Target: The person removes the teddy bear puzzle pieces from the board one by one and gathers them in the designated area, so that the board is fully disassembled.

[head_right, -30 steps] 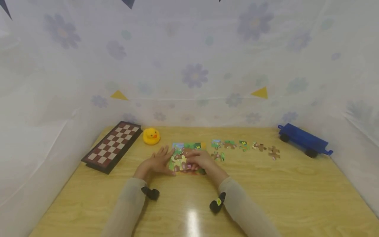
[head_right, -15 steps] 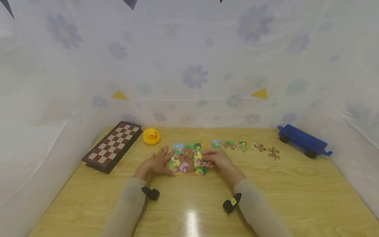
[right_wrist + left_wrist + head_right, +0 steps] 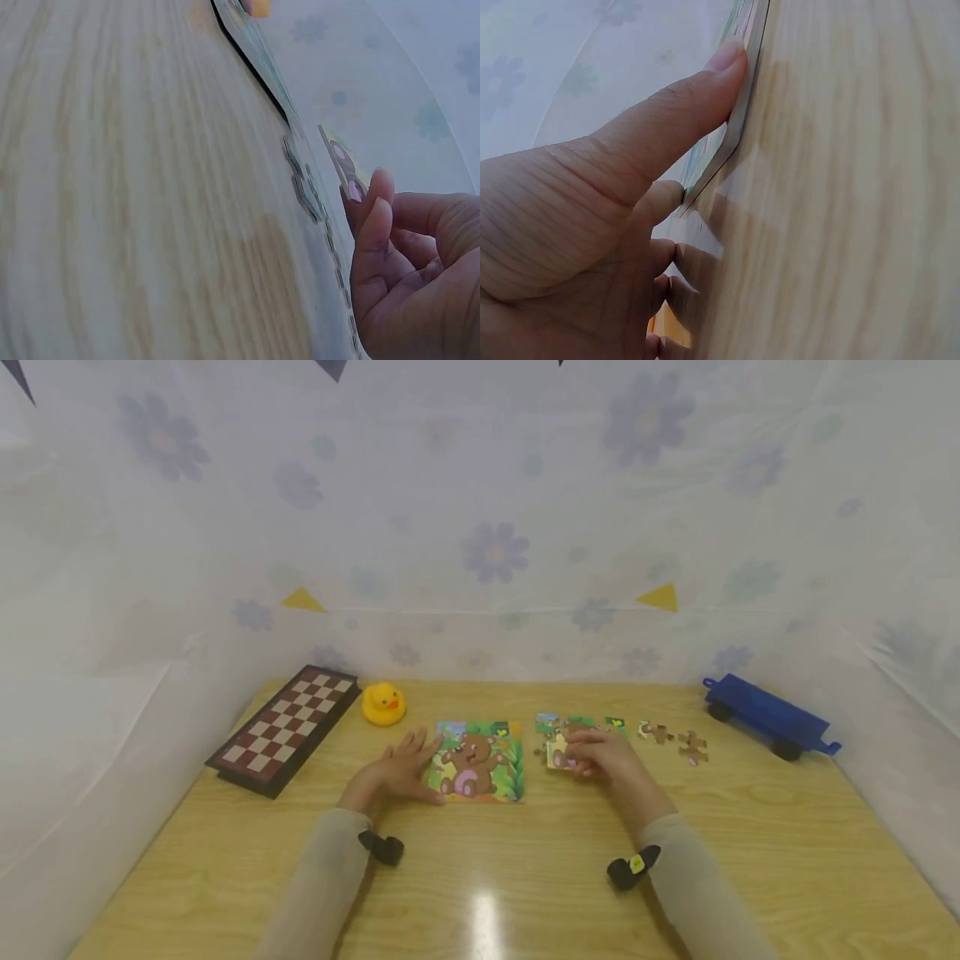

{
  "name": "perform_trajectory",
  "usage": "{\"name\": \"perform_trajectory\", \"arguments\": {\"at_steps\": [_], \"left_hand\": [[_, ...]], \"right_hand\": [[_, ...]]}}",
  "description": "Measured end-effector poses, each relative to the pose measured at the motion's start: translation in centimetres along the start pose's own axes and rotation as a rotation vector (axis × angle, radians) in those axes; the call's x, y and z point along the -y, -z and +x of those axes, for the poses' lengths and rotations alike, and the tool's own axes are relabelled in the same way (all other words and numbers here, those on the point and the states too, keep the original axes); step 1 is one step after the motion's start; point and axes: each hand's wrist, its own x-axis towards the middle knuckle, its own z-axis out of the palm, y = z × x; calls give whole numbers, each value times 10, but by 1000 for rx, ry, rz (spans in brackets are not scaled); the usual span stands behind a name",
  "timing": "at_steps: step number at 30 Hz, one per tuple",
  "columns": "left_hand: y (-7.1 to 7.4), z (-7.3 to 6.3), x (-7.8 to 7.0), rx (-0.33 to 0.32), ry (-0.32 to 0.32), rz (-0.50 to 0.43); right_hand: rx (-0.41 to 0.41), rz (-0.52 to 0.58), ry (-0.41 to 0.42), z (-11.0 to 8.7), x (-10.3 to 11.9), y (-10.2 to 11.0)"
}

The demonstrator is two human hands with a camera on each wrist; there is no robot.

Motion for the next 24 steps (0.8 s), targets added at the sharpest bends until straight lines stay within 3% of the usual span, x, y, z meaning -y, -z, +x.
{"name": "perform_trajectory", "arguments": {"at_steps": [10, 24], "left_hand": [[0, -1, 0, 5, -7, -4], [-1, -1, 0, 17, -1, -7]], "right_hand": [[-99, 22, -60, -3, -11, 31], [-129, -42, -59, -3, -14, 32]]}}
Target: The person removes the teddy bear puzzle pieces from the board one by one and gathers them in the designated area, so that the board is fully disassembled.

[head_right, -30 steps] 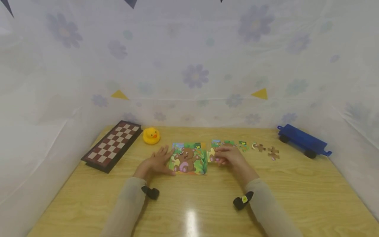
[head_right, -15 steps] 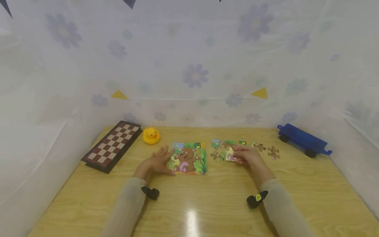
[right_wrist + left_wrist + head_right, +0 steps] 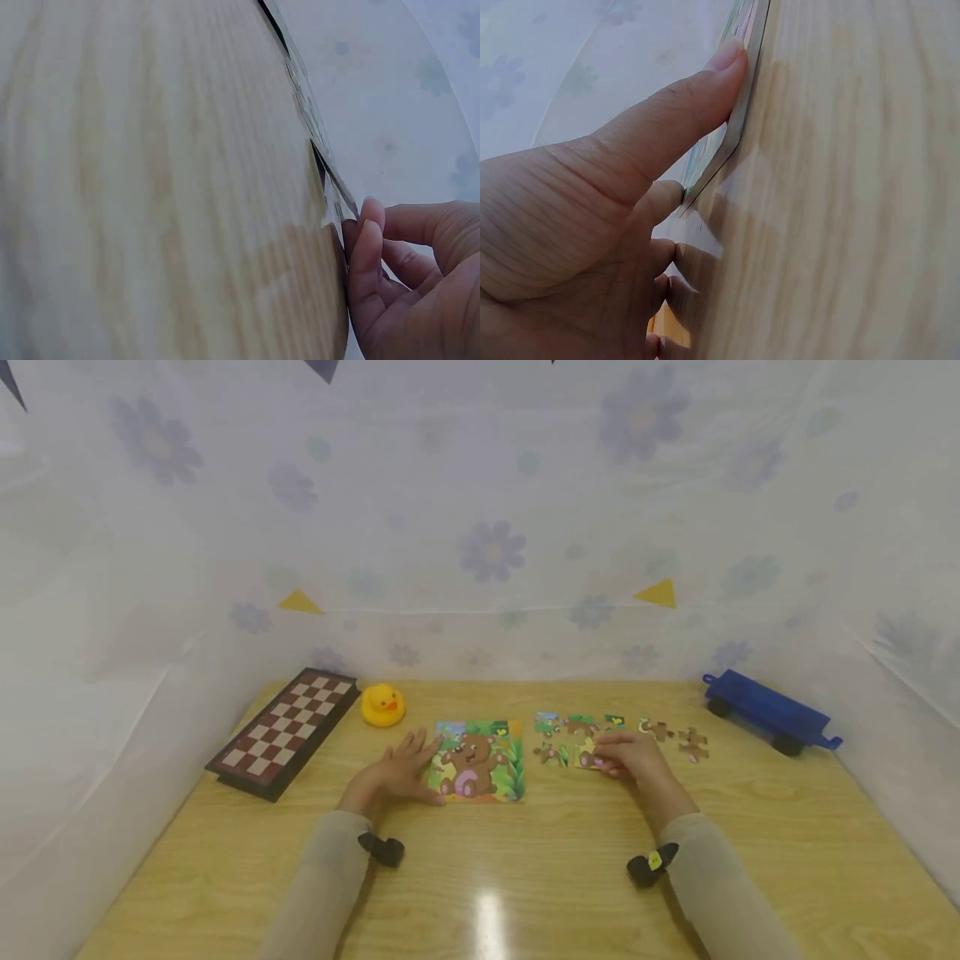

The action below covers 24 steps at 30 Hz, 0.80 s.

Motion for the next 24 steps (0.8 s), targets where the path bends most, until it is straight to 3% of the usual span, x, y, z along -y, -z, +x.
{"name": "perform_trajectory", "arguments": {"at_steps": [8, 15, 24], "left_hand": [[1, -2, -1, -4, 5, -7], [2, -4, -4, -4, 4, -2], [2, -3, -3, -3, 3, 9]], "right_hand": [[-45, -8, -12, -5, 3, 4], [40, 18, 60, -10, 7, 9], [78, 97, 112, -18, 16, -1]]}}
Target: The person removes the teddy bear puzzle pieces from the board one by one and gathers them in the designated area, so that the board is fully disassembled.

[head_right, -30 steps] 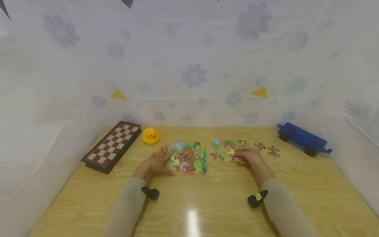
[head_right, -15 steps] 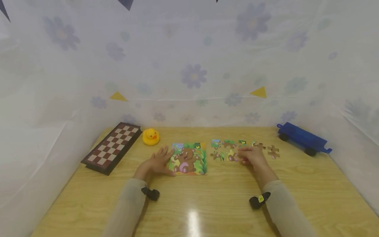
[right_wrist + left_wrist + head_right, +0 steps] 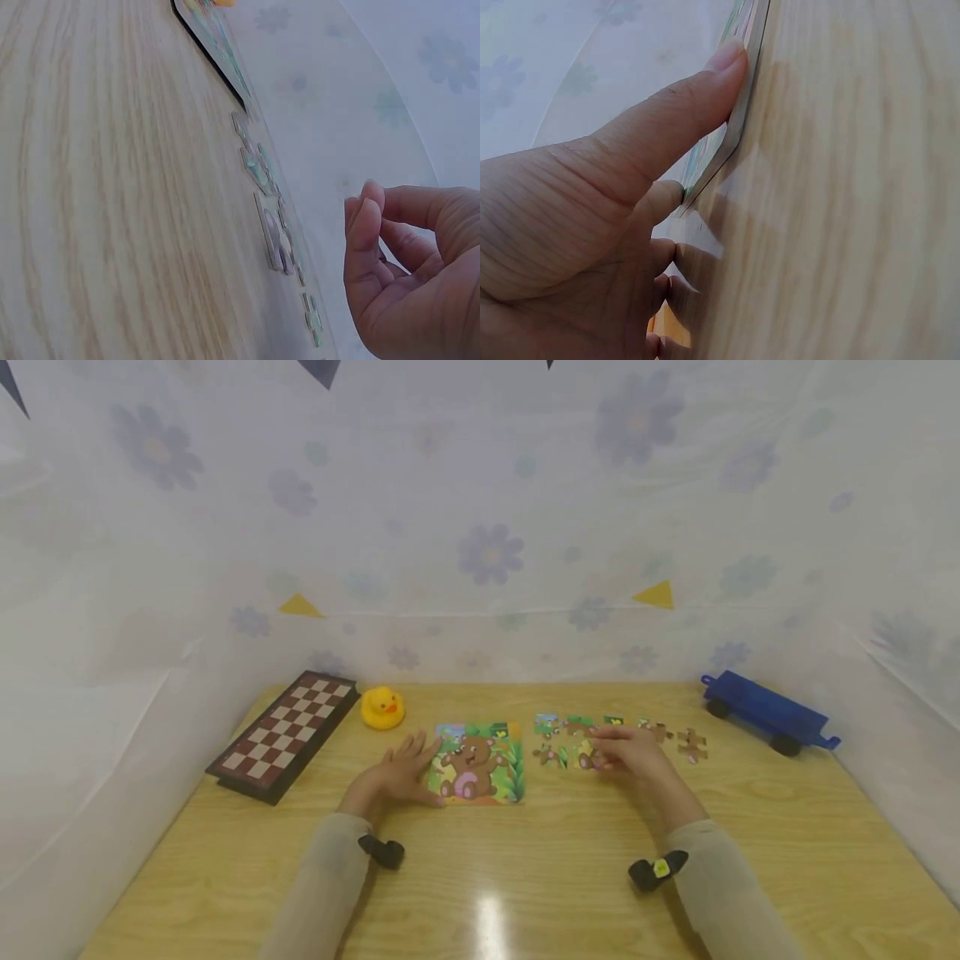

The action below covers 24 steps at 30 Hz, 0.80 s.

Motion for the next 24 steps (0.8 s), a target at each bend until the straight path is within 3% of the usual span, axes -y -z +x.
{"name": "perform_trajectory", "arguments": {"at_steps": [4, 12, 24], "left_hand": [[0, 1, 0, 2, 2, 1], [1, -3, -1, 5, 3, -8], [1, -2, 0, 4, 4, -20]], "right_hand": [[50, 3, 12, 2, 3, -9], [165, -90, 63, 10, 3, -36], [278, -126, 48, 19, 0, -83]]}}
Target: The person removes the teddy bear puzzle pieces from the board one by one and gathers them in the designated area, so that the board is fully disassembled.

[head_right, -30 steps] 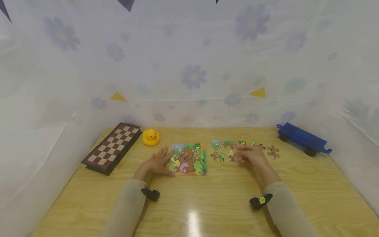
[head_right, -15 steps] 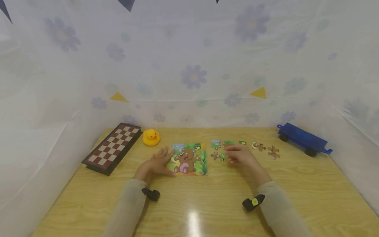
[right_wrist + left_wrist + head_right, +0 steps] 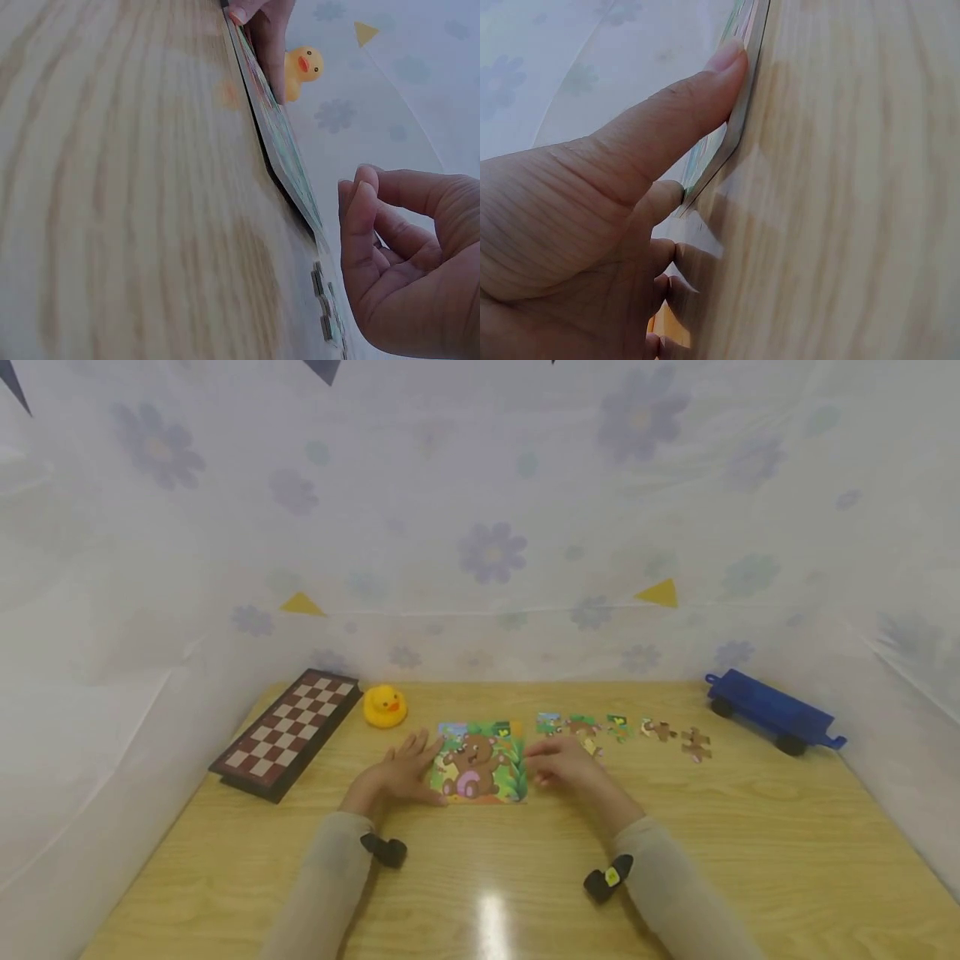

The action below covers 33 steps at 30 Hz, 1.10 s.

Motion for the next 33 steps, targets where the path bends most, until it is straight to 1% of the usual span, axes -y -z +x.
{"name": "perform_trajectory", "arguments": {"at_steps": [2, 5, 9, 17, 20, 24, 29, 33], "left_hand": [[-1, 1, 0, 3, -4, -1], [-1, 3, 2, 0, -3, 4], [-3, 6, 5, -11, 1, 5], [-2, 6, 4, 0, 6, -4], [-3, 6, 5, 0, 2, -2], [-3, 7, 6, -8, -3, 2], [-4, 8, 7, -13, -8, 1], [-4, 7, 6, -12, -4, -8]], "right_hand": [[21, -16, -3, 3, -1, -6], [48, -52, 22, 8, -1, -15], [81, -51, 25, 15, -2, -26], [77, -61, -14, 23, 0, -45], [67, -53, -30, 23, 1, -48], [57, -70, -44, 23, 1, -49], [76, -138, -36, 25, 0, -48], [75, -184, -31, 26, 1, -49]]}}
